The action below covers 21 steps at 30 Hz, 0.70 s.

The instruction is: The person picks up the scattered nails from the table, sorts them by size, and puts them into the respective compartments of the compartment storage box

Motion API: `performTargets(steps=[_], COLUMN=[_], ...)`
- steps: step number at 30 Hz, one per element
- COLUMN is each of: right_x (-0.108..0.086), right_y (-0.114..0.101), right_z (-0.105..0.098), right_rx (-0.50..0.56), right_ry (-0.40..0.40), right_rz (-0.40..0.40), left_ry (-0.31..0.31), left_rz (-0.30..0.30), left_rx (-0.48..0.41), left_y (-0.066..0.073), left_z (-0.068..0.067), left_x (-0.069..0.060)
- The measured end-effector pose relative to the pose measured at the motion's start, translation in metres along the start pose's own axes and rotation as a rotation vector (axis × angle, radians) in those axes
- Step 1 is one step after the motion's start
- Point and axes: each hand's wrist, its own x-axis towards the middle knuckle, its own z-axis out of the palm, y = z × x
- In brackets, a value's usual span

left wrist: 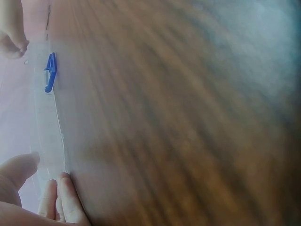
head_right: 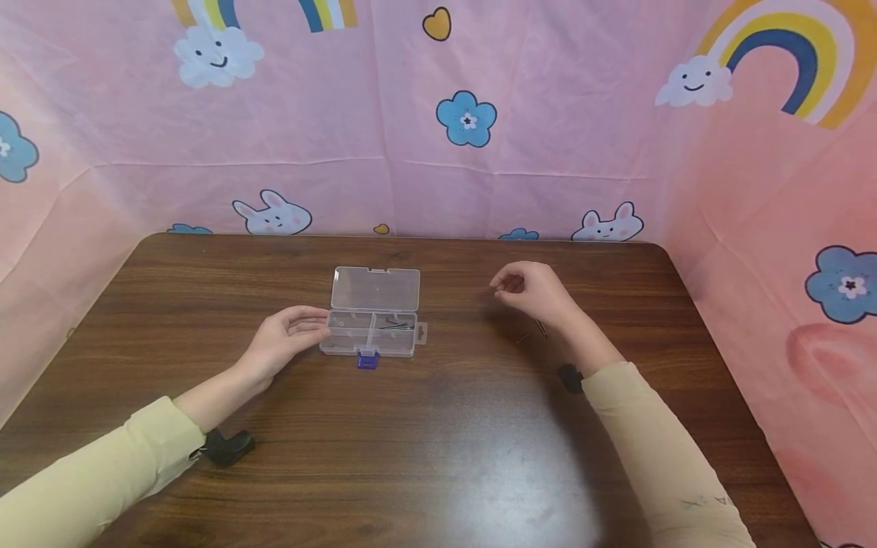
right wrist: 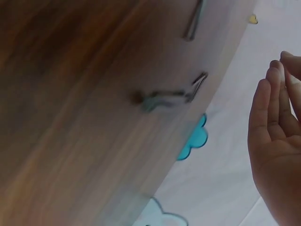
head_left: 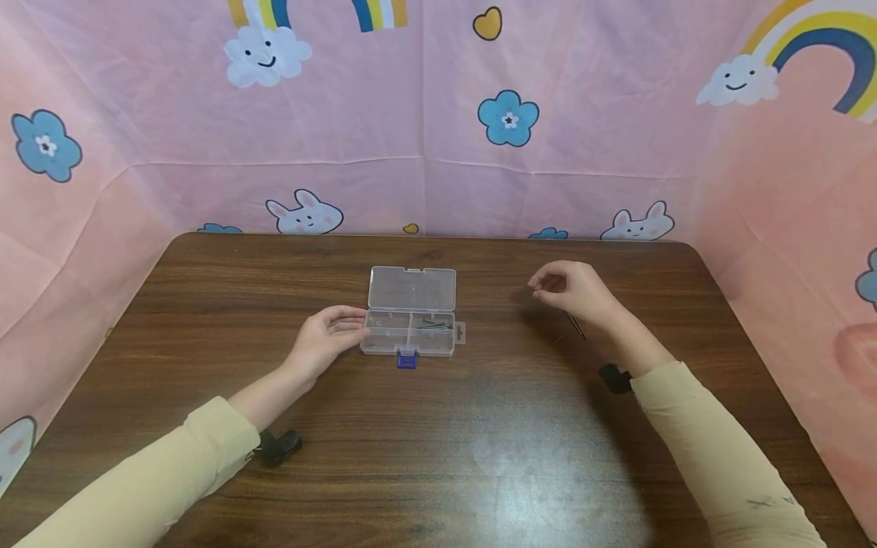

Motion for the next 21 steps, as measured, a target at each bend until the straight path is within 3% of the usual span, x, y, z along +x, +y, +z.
performTargets(steps=[9,21], right_x=[-0.014,-0.020], right_y=[0.016,0.037], right_z=[-0.016,-0.023], right_rx=[-0.053,-0.048], right_ry=[0.016,0.002], right_rz=[0.038,0.090], left_ry=[0.004,0.002], left_rz=[-0.005,-0.005], left_rx=[0.010,0.002], left_y=[0.002,0.003], left_z=[0.000,0.000], left_x=[0.001,0.003])
